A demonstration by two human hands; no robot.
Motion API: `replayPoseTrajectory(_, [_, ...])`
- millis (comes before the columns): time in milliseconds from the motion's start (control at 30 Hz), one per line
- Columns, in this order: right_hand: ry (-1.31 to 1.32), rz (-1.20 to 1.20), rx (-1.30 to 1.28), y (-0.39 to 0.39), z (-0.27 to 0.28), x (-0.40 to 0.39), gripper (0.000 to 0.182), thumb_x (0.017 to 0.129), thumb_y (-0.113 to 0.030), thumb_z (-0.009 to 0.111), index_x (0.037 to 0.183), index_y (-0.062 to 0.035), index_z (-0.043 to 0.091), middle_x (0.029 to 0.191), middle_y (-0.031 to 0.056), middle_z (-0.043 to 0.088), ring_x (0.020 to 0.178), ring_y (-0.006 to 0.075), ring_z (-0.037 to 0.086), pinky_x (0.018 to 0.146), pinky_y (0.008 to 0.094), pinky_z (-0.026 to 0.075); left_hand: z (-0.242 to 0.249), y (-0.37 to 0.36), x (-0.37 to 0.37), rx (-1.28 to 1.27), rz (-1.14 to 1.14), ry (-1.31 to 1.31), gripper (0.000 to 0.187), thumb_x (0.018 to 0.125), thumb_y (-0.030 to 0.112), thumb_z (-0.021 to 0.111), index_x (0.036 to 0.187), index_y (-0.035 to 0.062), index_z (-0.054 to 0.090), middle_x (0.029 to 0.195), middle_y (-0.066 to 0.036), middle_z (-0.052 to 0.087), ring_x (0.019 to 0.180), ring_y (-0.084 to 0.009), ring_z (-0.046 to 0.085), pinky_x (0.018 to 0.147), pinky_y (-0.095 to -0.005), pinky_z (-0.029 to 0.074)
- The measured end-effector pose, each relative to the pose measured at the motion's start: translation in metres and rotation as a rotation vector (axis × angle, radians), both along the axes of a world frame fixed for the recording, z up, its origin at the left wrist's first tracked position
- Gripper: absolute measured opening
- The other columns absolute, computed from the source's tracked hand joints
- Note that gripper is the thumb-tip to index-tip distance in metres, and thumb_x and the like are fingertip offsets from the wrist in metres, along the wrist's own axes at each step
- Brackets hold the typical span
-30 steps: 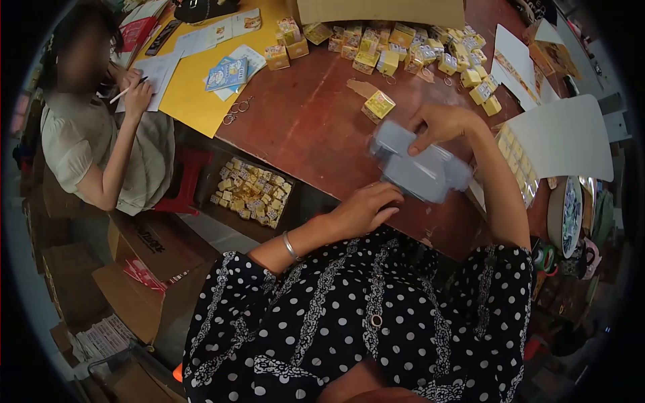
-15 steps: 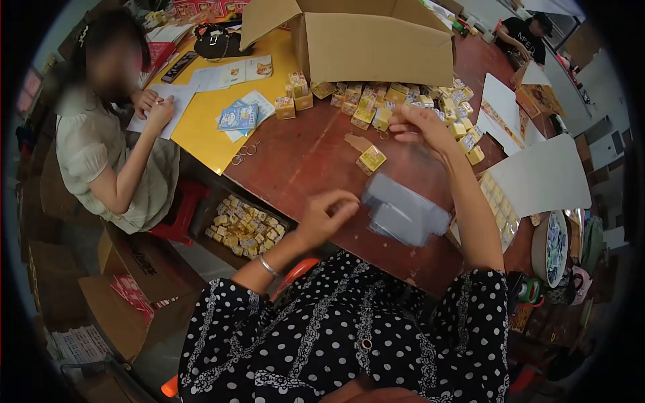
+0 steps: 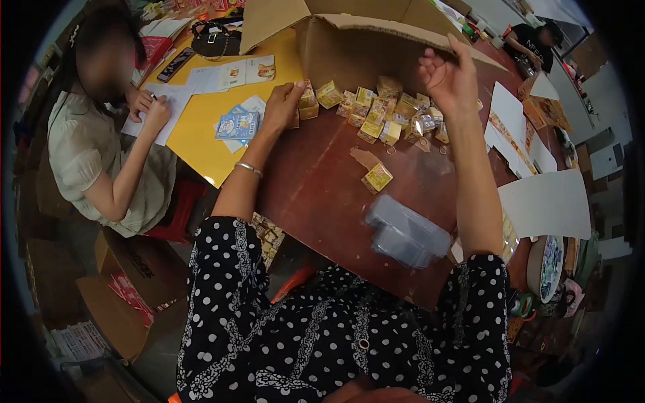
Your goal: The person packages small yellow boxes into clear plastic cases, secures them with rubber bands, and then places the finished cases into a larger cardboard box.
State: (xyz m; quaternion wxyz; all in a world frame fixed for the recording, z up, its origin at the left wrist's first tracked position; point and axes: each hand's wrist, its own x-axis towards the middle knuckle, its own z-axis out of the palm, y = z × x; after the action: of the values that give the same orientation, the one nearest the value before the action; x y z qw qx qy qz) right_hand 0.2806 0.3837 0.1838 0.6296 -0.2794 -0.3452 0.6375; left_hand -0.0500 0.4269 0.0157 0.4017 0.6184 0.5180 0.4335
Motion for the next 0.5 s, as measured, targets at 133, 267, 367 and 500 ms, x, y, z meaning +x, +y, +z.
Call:
replayPoseTrajectory(133, [-0.316, 0.142, 0.176, 0.014, 0.037, 0.005, 0.046, 0.098, -0.042, 0.061, 0.118, -0.0010, 0.060, 0.097, 0.0133, 0.070, 0.085, 0.0200, 0.069, 0.072, 0.0342, 0.061, -0.015, -0.026, 0.028, 0.230, 0.019, 0.054, 0.050, 0.098, 0.044, 0.062, 0.109, -0.0043, 0.069, 0.106, -0.019, 0.060, 0.102, -0.0262, 0.056, 0.088, -0.0368, 0.046])
replayPoseTrajectory(267, [-0.377, 0.313, 0.229, 0.018, 0.044, 0.019, 0.048, 0.098, -0.041, 0.062, 0.122, 0.0001, 0.059, 0.100, 0.0138, 0.070, 0.087, 0.0187, 0.069, 0.074, 0.0326, 0.061, -0.005, -0.075, 0.059, 0.174, -0.054, 0.000, 0.050, 0.095, 0.044, 0.065, 0.114, -0.0026, 0.066, 0.115, -0.019, 0.055, 0.108, -0.0309, 0.056, 0.098, -0.0381, 0.043])
replayPoseTrajectory(367, [-0.486, 0.352, 0.206, 0.012, 0.038, 0.032, 0.049, 0.098, -0.040, 0.063, 0.125, 0.0009, 0.058, 0.102, 0.0142, 0.070, 0.088, 0.0178, 0.069, 0.075, 0.0314, 0.062, -0.017, -0.087, 0.072, 0.266, -0.143, -0.053, 0.049, 0.097, 0.040, 0.063, 0.122, -0.0015, 0.059, 0.114, -0.018, 0.055, 0.107, -0.0302, 0.056, 0.098, -0.0389, 0.044])
replayPoseTrajectory(500, [-0.762, 0.241, 0.101, -0.002, 0.017, 0.045, 0.041, 0.094, -0.021, 0.071, 0.126, 0.0021, 0.059, 0.111, 0.0148, 0.070, 0.092, 0.0176, 0.070, 0.077, 0.0289, 0.061, 0.005, -0.064, 0.063, 0.322, 0.214, -0.096, 0.047, 0.102, 0.037, 0.057, 0.124, -0.0040, 0.055, 0.117, -0.020, 0.055, 0.109, -0.0312, 0.056, 0.096, -0.0416, 0.044])
